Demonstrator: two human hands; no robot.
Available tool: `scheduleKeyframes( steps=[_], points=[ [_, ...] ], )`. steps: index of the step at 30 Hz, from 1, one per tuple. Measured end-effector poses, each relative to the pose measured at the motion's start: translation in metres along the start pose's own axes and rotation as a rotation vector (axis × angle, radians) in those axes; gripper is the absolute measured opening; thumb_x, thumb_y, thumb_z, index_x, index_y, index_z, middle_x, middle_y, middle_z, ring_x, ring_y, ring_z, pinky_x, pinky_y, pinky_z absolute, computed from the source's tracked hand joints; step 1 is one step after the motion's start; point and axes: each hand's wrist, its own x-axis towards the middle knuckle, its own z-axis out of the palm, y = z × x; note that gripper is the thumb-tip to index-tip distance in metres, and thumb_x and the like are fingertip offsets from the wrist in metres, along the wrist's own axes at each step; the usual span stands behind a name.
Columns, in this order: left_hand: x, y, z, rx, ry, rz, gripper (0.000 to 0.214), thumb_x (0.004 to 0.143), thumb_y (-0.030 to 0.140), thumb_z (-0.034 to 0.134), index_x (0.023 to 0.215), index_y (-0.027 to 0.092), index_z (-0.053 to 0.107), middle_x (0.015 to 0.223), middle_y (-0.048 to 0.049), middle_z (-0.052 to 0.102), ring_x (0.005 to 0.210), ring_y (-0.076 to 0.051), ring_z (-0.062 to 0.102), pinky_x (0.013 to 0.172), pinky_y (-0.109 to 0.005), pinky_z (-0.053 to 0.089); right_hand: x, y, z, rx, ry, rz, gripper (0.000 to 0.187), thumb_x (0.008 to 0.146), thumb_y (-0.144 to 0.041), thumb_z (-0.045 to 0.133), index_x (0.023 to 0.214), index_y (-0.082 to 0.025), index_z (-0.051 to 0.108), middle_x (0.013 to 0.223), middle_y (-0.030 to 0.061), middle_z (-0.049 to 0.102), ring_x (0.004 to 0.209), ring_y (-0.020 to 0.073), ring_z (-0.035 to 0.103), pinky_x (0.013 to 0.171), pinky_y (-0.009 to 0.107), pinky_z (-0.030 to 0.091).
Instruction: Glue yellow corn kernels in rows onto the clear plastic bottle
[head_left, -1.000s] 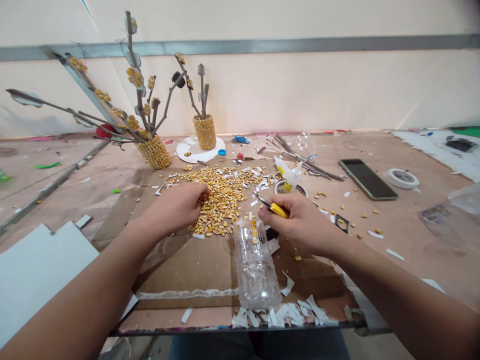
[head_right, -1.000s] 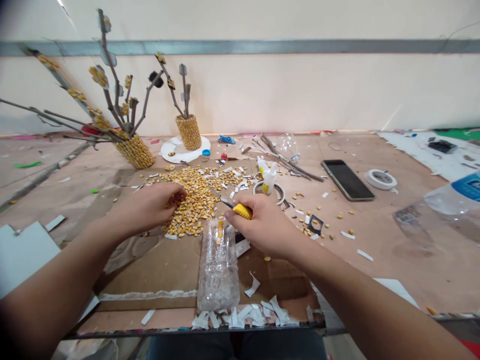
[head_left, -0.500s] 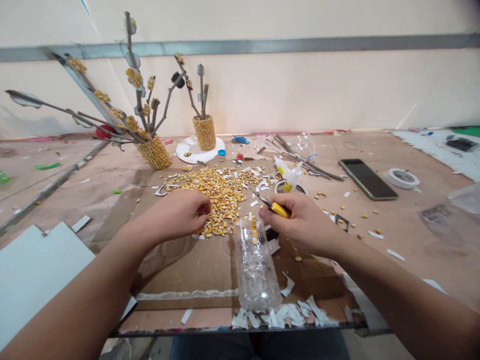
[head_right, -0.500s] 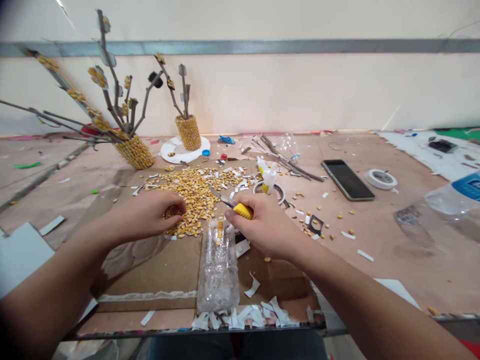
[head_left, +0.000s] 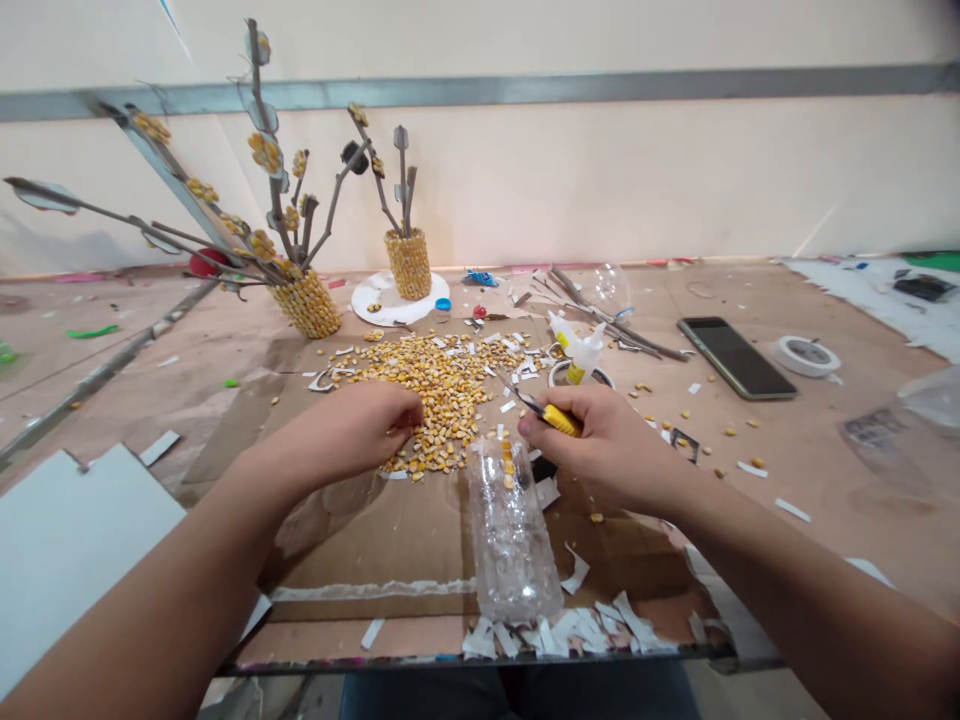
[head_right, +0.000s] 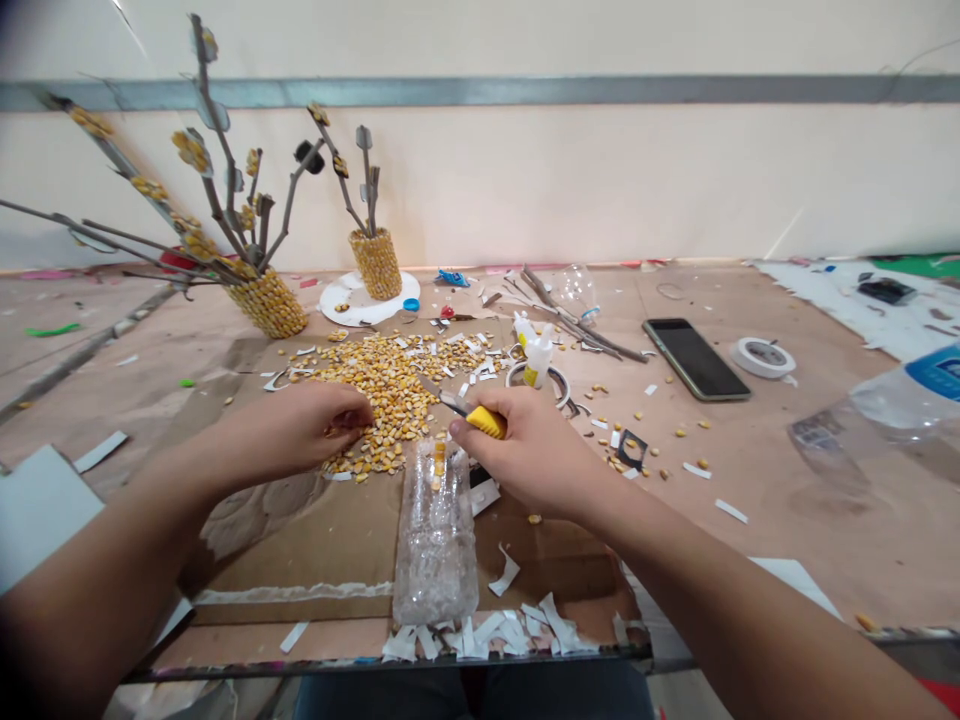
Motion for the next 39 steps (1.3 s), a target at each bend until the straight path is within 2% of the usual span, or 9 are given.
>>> scheduleKeyframes(
  steps=[4,7,11,16,20,23,26,33,39],
  points=[
    [-0.001,-0.009,0.000,-0.005,0.038,-0.026,0.025,0.084,0.008,0.053,0.093,0.022,0.072,0.094,-0.0048,0.078,0.086,-0.023,0.069,0.075,-0.033,0.046,0.000,-0.002,0.000,0.009,-0.001,0.001,0.038,0.096,-0.047,0.060,0.069,-0.023,0.046,0.065,-0.0055,0.040,0.062,0.0129,0.039,0.061,0.033,0.029],
    [-0.003,-0.012,-0.002,0.010,0.054,-0.050,0.021,0.084,0.012,0.055,0.091,0.023,0.071,0.093,-0.0041,0.077,0.083,-0.024,0.069,0.071,-0.033,0.044,-0.001,-0.003,0.000,0.008,-0.004,0.005,0.038,0.095,-0.047,0.059,0.069,-0.023,0.045,0.063,-0.0058,0.039,0.060,0.0128,0.038,0.060,0.033,0.028],
    [-0.008,-0.013,-0.004,0.013,0.003,-0.084,0.013,0.081,0.014,0.058,0.083,0.024,0.067,0.083,-0.0019,0.074,0.075,-0.023,0.066,0.065,-0.032,0.041,-0.001,-0.002,0.000,-0.011,0.001,0.004,0.038,0.096,-0.047,0.059,0.069,-0.023,0.046,0.064,-0.0057,0.040,0.061,0.0130,0.039,0.060,0.033,0.029],
    [-0.011,-0.007,-0.014,0.000,-0.045,-0.122,0.015,0.078,0.011,0.058,0.082,0.023,0.066,0.082,-0.0020,0.074,0.075,-0.023,0.067,0.066,-0.031,0.043,-0.001,-0.001,0.000,-0.008,-0.003,0.005,0.038,0.096,-0.048,0.059,0.070,-0.023,0.048,0.064,-0.0057,0.042,0.062,0.0133,0.041,0.060,0.033,0.030],
    [-0.010,-0.002,-0.015,0.029,-0.027,-0.142,0.013,0.084,0.017,0.057,0.080,0.023,0.067,0.081,-0.0036,0.075,0.074,-0.023,0.067,0.065,-0.031,0.042,-0.001,-0.001,0.000,-0.009,-0.006,-0.003,0.038,0.096,-0.047,0.059,0.069,-0.023,0.048,0.064,-0.0057,0.041,0.061,0.0132,0.039,0.060,0.033,0.029],
    [-0.005,0.000,-0.009,0.075,0.036,-0.137,0.019,0.089,0.022,0.054,0.077,0.024,0.068,0.081,-0.0059,0.076,0.073,-0.025,0.067,0.064,-0.033,0.039,-0.001,-0.001,0.000,-0.005,0.002,-0.024,0.038,0.097,-0.045,0.060,0.069,-0.023,0.048,0.065,-0.0050,0.042,0.063,0.0136,0.039,0.061,0.033,0.030],
    [0.000,0.005,-0.003,0.095,0.037,-0.110,0.026,0.092,0.026,0.054,0.074,0.023,0.071,0.082,-0.0089,0.078,0.073,-0.025,0.067,0.064,-0.034,0.039,-0.001,-0.001,0.000,-0.003,0.006,-0.035,0.039,0.098,-0.044,0.061,0.068,-0.023,0.047,0.066,-0.0046,0.042,0.064,0.0139,0.039,0.061,0.033,0.030],
    [0.005,0.024,-0.001,0.206,0.057,-0.175,0.039,0.098,0.041,0.057,0.072,0.020,0.077,0.077,-0.0117,0.078,0.066,-0.026,0.065,0.062,-0.034,0.035,0.000,-0.002,0.001,0.002,0.005,-0.029,0.038,0.098,-0.045,0.061,0.070,-0.023,0.050,0.067,-0.0048,0.042,0.064,0.0137,0.041,0.061,0.032,0.032],
    [0.007,0.024,0.001,0.119,0.092,-0.227,0.030,0.093,0.025,0.057,0.068,0.019,0.073,0.074,-0.0101,0.075,0.063,-0.023,0.059,0.061,-0.034,0.032,0.001,-0.001,0.002,-0.003,0.004,-0.016,0.038,0.097,-0.047,0.060,0.070,-0.023,0.049,0.066,-0.0055,0.041,0.063,0.0131,0.040,0.060,0.031,0.031]
  ],
)
